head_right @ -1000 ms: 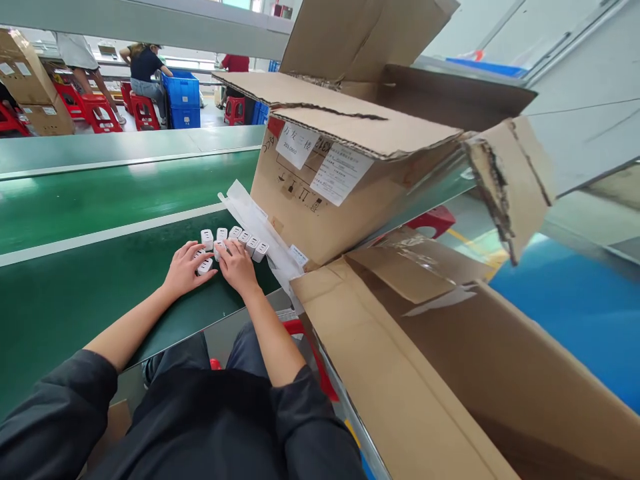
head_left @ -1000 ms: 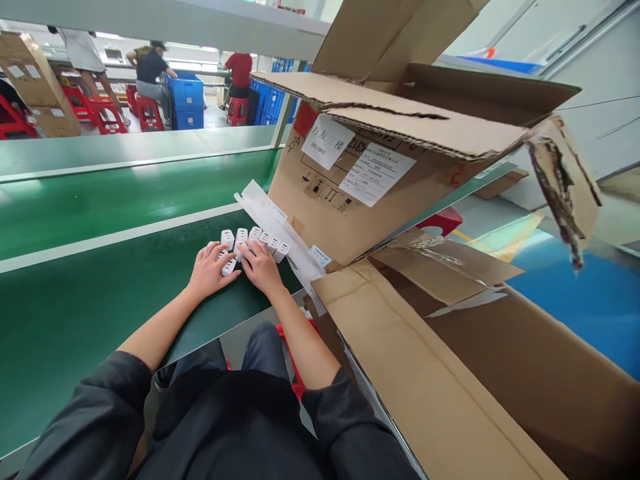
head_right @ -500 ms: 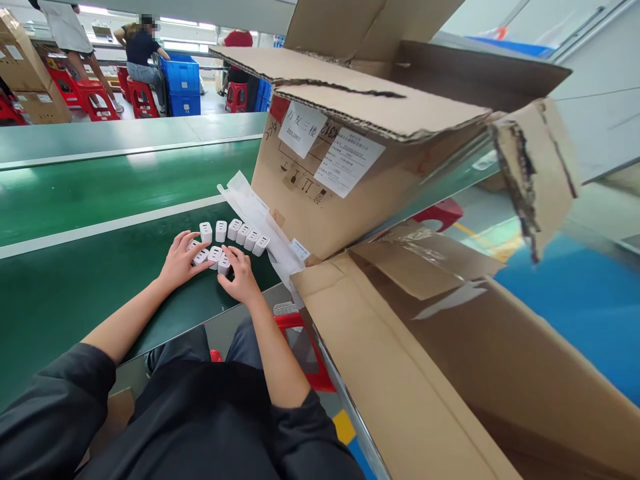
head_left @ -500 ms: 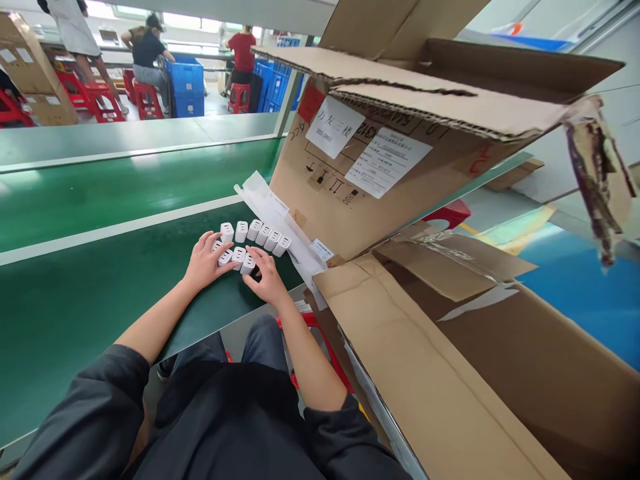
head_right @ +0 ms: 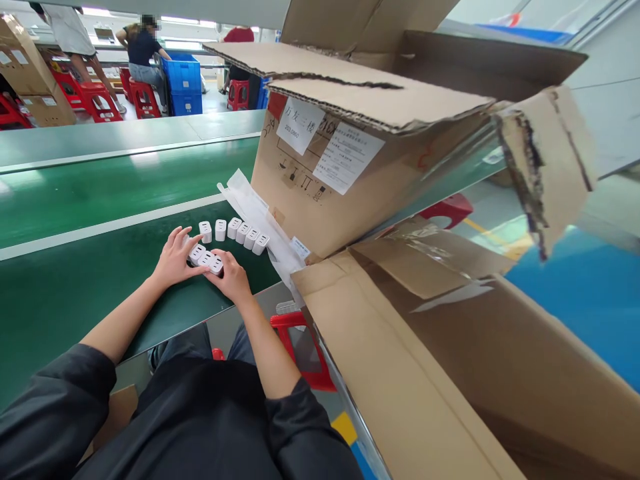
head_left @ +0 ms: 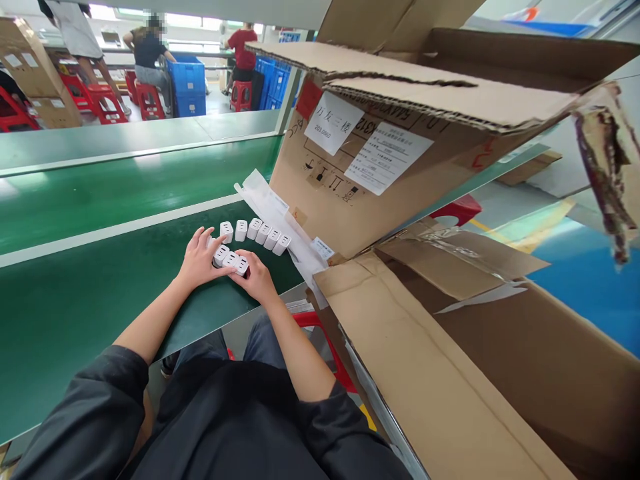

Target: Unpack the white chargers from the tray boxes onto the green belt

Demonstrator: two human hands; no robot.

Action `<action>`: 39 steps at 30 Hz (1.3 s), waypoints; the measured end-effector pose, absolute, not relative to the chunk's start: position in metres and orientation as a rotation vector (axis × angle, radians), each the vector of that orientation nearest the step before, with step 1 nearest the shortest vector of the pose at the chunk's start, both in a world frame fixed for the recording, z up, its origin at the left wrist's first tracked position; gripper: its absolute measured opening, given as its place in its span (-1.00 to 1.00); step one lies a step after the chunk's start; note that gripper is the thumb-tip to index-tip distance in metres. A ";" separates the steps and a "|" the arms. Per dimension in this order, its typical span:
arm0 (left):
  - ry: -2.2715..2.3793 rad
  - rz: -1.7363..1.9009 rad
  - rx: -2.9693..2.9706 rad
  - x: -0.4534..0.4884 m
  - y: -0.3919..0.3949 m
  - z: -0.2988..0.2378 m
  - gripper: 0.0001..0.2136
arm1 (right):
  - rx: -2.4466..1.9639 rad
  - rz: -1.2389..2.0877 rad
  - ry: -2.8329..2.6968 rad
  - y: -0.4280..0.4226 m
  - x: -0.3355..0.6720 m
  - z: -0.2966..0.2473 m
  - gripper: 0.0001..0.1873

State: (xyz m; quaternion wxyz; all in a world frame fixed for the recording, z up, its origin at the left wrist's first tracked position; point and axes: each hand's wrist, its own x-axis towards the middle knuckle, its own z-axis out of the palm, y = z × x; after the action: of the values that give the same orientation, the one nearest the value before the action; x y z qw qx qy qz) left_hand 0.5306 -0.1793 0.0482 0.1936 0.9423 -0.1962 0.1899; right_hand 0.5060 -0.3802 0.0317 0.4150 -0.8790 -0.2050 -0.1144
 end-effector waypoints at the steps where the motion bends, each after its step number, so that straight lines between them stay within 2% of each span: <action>1: -0.538 0.530 2.654 0.529 -0.181 0.048 -0.19 | -2.200 -0.289 -0.524 -0.380 0.506 0.031 -0.48; 8: -0.534 0.521 2.716 0.526 -0.188 0.049 -0.30 | -2.183 -0.499 -0.373 -0.396 0.511 0.030 -0.47; 13: -0.550 0.528 2.706 0.529 -0.185 0.047 -0.42 | -2.169 -0.752 -0.316 -0.387 0.494 0.034 -0.64; 18: -0.594 0.512 2.663 0.530 -0.179 0.050 -0.39 | -2.280 -0.526 -0.432 -0.366 0.479 0.034 -0.54; 21: -0.514 0.527 2.608 0.532 -0.173 0.054 -0.40 | -2.313 -0.422 -0.447 -0.362 0.482 0.033 -0.56; 25: -0.451 0.460 2.593 0.533 -0.168 0.058 -0.38 | -2.247 -0.370 -0.517 -0.361 0.491 0.033 -0.58; 29: -0.492 0.372 2.658 0.532 -0.166 0.061 -0.34 | -2.188 -0.310 -0.512 -0.358 0.495 0.033 -0.49; 34: -0.537 0.358 2.770 0.528 -0.169 0.061 -0.22 | -2.177 -0.255 -0.504 -0.357 0.497 0.028 -0.46; 39: -0.490 0.379 2.818 0.524 -0.180 0.064 -0.42 | -2.210 -0.281 -0.553 -0.357 0.497 0.028 -0.44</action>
State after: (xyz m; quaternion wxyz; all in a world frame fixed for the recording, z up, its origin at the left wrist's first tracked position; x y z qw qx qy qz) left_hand 0.5238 -0.1803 0.0644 0.1279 0.9687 -0.1683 0.1304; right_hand 0.4967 -0.3566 0.0278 0.4105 -0.8780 -0.2195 -0.1116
